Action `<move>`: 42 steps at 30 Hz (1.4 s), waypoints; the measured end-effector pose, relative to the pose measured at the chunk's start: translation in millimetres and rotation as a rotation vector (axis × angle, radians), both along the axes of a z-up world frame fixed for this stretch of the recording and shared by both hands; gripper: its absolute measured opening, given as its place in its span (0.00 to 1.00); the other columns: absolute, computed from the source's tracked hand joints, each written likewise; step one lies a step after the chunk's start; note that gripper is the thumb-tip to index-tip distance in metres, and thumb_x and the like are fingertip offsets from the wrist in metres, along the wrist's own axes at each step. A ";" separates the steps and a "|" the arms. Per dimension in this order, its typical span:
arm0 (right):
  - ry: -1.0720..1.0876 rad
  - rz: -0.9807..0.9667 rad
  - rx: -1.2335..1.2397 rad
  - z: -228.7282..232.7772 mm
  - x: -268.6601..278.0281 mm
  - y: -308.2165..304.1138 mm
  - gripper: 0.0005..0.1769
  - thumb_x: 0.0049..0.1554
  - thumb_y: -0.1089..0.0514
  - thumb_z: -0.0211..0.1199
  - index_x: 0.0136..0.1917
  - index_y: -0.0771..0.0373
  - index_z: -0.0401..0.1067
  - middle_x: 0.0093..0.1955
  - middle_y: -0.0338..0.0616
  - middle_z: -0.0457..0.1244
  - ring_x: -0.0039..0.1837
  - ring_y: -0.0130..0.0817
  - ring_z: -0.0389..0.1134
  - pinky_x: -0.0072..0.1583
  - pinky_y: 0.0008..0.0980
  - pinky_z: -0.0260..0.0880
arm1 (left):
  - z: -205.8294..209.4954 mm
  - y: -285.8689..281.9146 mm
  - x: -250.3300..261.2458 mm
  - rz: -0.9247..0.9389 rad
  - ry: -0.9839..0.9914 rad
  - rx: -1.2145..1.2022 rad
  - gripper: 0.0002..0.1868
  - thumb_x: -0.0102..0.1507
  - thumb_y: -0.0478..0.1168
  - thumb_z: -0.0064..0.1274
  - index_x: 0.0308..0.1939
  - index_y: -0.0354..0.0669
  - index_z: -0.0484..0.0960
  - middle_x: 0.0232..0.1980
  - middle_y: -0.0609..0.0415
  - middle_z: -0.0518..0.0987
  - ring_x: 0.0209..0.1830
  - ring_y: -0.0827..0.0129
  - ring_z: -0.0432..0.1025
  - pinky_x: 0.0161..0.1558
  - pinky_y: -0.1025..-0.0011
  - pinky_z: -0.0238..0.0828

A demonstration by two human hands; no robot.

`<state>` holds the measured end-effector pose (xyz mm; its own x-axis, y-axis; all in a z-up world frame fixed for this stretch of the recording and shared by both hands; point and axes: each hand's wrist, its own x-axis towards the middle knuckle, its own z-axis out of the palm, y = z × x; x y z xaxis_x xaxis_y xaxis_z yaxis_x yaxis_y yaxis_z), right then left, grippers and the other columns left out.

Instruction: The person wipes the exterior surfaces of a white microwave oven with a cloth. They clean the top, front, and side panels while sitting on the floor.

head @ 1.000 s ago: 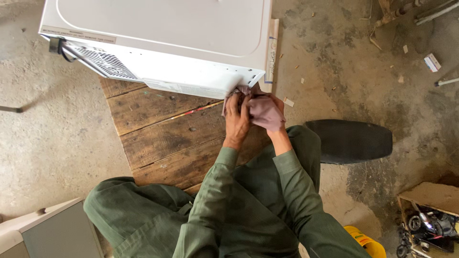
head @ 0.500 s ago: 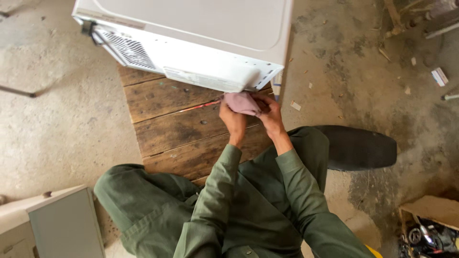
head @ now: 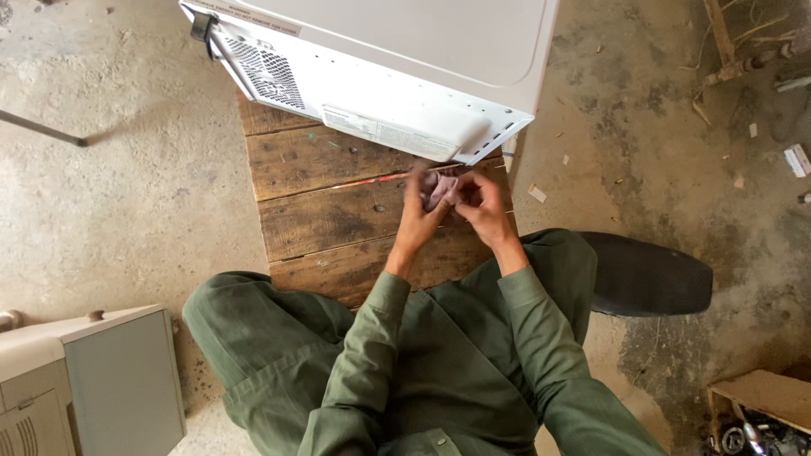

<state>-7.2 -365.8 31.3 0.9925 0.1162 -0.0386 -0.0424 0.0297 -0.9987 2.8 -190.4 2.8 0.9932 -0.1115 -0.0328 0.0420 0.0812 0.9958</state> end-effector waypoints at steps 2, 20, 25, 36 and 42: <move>0.080 0.063 0.021 9.7 2.8 -1.0 0.13 0.59 0.62 0.73 0.55 0.62 0.74 0.51 0.38 0.67 0.51 0.25 0.68 0.53 0.27 0.72 | -18.8 1.1 2.7 -0.129 0.040 0.099 0.29 0.71 0.40 0.65 0.74 0.38 0.73 0.63 0.36 0.84 0.63 0.54 0.81 0.62 0.61 0.79; -0.194 -0.599 -0.558 -46.5 2.6 22.9 0.18 0.69 0.50 0.60 0.45 0.68 0.72 0.35 0.41 0.64 0.37 0.28 0.63 0.40 0.34 0.61 | -35.6 -45.6 44.1 0.478 0.297 -0.450 0.16 0.62 0.24 0.59 0.53 0.27 0.75 0.46 0.49 0.80 0.45 0.68 0.75 0.44 0.72 0.76; -0.173 -0.566 -0.602 -30.4 0.3 32.7 0.21 0.69 0.49 0.60 0.39 0.66 0.71 0.31 0.41 0.60 0.35 0.28 0.58 0.39 0.35 0.57 | -33.4 23.4 71.4 0.606 0.264 -0.470 0.09 0.61 0.24 0.55 0.43 0.35 0.80 0.37 0.50 0.80 0.31 0.70 0.72 0.29 0.73 0.68; -0.267 -0.568 -0.757 -35.0 3.8 33.6 0.28 0.70 0.47 0.60 0.34 0.65 0.63 0.27 0.40 0.50 0.32 0.32 0.49 0.37 0.39 0.47 | 20.7 144.2 130.2 0.894 0.006 -0.367 0.20 0.62 0.24 0.57 0.57 0.41 0.85 0.53 0.48 0.86 0.49 0.63 0.84 0.53 0.57 0.87; -0.277 -0.558 -0.773 -25.0 4.0 38.9 0.25 0.69 0.48 0.60 0.35 0.64 0.67 0.27 0.38 0.55 0.31 0.29 0.53 0.36 0.37 0.49 | -29.5 124.5 101.9 0.683 -0.068 -0.390 0.13 0.68 0.22 0.54 0.55 0.32 0.87 0.50 0.40 0.85 0.45 0.61 0.80 0.47 0.61 0.87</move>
<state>-3.2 -326.9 6.3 0.8826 -0.3302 0.3346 0.0166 -0.6895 -0.7241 104.7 -65.9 -26.7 0.8446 0.5326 -0.0539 -0.2026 0.4114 0.8886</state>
